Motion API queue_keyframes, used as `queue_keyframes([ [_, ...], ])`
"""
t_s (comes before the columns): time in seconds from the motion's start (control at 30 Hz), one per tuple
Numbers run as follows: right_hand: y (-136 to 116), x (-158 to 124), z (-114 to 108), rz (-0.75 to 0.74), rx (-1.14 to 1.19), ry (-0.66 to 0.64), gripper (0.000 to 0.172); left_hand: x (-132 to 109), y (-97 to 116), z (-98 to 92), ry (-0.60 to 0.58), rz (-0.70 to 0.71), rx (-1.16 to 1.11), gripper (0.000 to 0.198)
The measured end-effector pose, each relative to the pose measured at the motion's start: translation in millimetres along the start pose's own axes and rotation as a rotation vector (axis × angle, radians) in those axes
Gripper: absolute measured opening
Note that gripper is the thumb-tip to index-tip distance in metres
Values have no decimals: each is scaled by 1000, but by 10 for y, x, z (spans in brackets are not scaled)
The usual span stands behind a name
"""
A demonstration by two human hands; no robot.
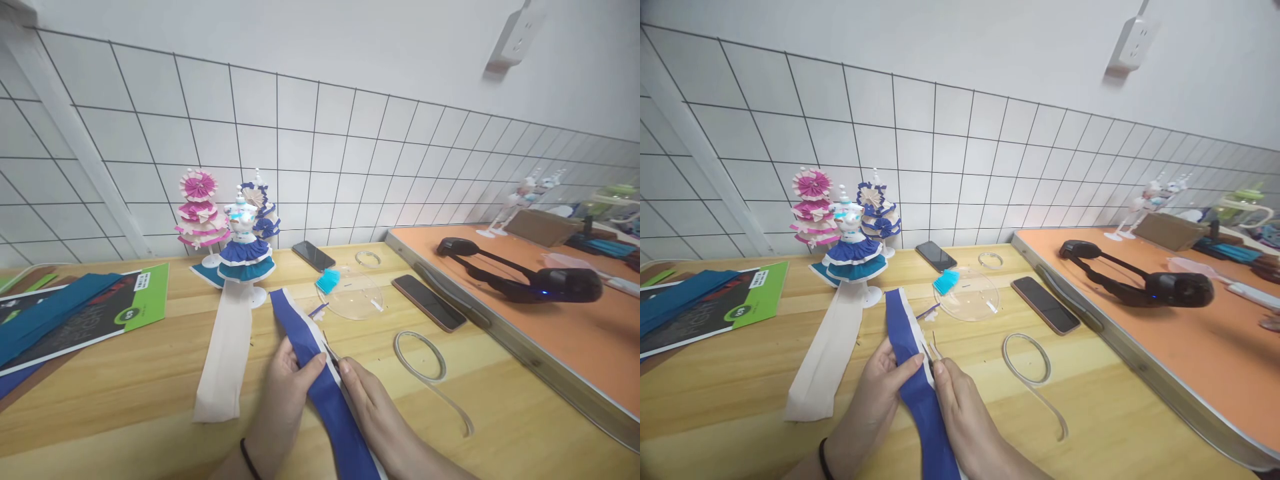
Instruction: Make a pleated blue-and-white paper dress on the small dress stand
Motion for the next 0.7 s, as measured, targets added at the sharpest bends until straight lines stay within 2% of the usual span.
queue_keyframes([
  [0.47,-21,-7,-2,7,-15,-7,40,15,1,6,-29,18,-7,30],
  [0.7,-28,-11,0,10,7,7,40,1,4,5,-7,5,10,29],
])
Point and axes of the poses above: each hand's wrist, its own x-axis towards the middle knuckle, its own z-axis out of the palm, y = z × x, the point moved 3 cm from there along x, towards the middle knuckle, and after that the axes turned 15 degrees about x, right-handed, at the moved point
